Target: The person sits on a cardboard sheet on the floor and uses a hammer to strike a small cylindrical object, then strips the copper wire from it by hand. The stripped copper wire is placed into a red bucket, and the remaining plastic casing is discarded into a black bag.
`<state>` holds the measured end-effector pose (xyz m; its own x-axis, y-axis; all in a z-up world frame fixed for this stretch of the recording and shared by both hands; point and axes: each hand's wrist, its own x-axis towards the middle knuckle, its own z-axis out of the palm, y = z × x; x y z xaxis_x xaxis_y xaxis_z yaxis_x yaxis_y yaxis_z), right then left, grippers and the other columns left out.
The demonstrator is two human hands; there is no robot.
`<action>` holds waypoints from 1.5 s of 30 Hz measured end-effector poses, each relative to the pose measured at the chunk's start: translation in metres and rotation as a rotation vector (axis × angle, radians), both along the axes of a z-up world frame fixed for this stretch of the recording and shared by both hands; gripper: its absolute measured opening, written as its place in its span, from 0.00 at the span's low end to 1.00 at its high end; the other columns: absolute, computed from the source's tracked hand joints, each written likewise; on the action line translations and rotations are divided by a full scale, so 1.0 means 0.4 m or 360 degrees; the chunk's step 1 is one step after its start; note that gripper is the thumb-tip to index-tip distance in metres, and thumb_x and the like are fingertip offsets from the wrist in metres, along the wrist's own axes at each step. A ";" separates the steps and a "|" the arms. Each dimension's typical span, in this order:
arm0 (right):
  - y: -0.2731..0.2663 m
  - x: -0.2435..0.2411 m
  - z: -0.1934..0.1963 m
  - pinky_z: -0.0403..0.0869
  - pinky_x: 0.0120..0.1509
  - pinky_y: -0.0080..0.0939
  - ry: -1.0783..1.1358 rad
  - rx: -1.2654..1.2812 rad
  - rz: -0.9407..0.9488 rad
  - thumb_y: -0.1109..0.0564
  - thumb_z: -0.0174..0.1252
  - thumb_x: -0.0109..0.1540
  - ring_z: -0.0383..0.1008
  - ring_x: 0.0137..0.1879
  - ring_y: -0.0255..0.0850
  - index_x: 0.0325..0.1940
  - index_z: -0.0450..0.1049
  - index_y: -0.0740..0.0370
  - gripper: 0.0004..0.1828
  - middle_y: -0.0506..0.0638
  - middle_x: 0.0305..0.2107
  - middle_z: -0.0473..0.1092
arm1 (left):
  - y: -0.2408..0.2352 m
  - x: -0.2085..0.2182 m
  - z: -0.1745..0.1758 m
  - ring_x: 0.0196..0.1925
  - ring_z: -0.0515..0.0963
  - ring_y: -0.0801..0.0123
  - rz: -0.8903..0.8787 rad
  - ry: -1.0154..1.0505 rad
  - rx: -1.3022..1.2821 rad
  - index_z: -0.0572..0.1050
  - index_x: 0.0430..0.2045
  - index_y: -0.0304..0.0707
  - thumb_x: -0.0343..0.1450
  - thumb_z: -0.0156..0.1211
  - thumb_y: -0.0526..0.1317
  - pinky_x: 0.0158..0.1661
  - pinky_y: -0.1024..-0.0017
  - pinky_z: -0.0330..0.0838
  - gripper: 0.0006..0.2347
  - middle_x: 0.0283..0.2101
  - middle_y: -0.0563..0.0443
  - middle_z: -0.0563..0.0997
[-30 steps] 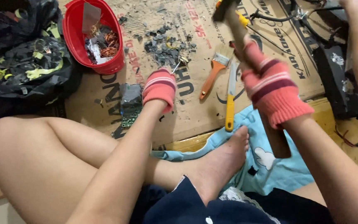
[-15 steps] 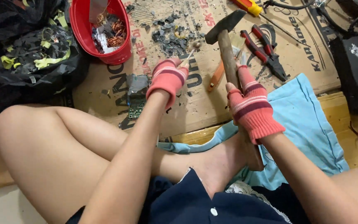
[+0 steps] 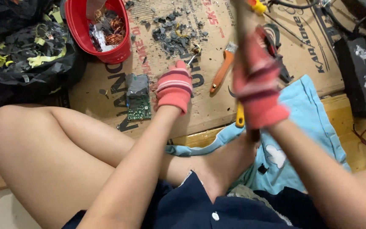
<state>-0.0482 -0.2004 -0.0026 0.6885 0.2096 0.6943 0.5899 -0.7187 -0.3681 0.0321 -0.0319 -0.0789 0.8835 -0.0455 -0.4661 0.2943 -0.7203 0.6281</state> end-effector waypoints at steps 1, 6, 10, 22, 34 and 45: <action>0.011 -0.019 -0.035 0.71 0.58 0.43 0.0638 0.0099 -0.0316 0.74 0.47 0.69 0.63 0.58 0.46 0.78 0.51 0.52 0.35 0.51 0.56 0.60 | -0.007 0.003 0.016 0.34 0.76 0.57 0.0023 -0.0036 -0.0009 0.72 0.41 0.36 0.76 0.25 0.48 0.40 0.59 0.76 0.21 0.36 0.42 0.77; -0.073 -0.040 0.059 0.68 0.38 0.43 0.1326 0.0182 -0.0726 0.64 0.49 0.62 0.66 0.33 0.44 0.65 0.69 0.61 0.25 0.53 0.34 0.72 | -0.034 0.025 -0.133 0.30 0.81 0.42 -0.0410 -0.0927 0.0622 0.71 0.42 0.38 0.73 0.46 0.39 0.28 0.47 0.76 0.09 0.36 0.35 0.78; -0.062 -0.008 0.180 0.64 0.26 0.41 0.0668 0.0041 -0.0597 0.72 0.50 0.66 0.62 0.26 0.42 0.67 0.67 0.70 0.24 0.56 0.29 0.70 | -0.022 0.032 -0.073 0.31 0.80 0.47 -0.0450 -0.0777 0.0582 0.70 0.45 0.32 0.74 0.45 0.37 0.31 0.52 0.78 0.10 0.38 0.34 0.78; -0.083 -0.002 0.112 0.71 0.35 0.44 0.0701 -0.0117 -0.0465 0.74 0.51 0.62 0.73 0.34 0.45 0.74 0.63 0.59 0.35 0.60 0.37 0.77 | -0.015 0.010 -0.038 0.25 0.74 0.56 -0.0124 -0.0305 -0.0013 0.69 0.41 0.36 0.74 0.46 0.40 0.26 0.59 0.68 0.08 0.31 0.41 0.75; 0.017 0.031 0.098 0.68 0.36 0.37 0.0911 0.0340 -0.0447 0.65 0.53 0.68 0.70 0.34 0.37 0.60 0.68 0.62 0.16 0.51 0.36 0.73 | 0.000 -0.017 -0.004 0.19 0.67 0.65 0.0294 0.0193 -0.0598 0.69 0.37 0.41 0.75 0.46 0.44 0.20 0.67 0.57 0.08 0.24 0.48 0.71; -0.005 0.000 0.093 0.68 0.21 0.38 0.1160 0.0605 -0.0811 0.65 0.45 0.65 0.66 0.23 0.38 0.69 0.68 0.55 0.27 0.50 0.33 0.73 | 0.016 0.057 0.047 0.13 0.61 0.72 0.0579 0.0619 -0.1129 0.68 0.33 0.45 0.76 0.46 0.47 0.14 0.73 0.48 0.08 0.18 0.55 0.69</action>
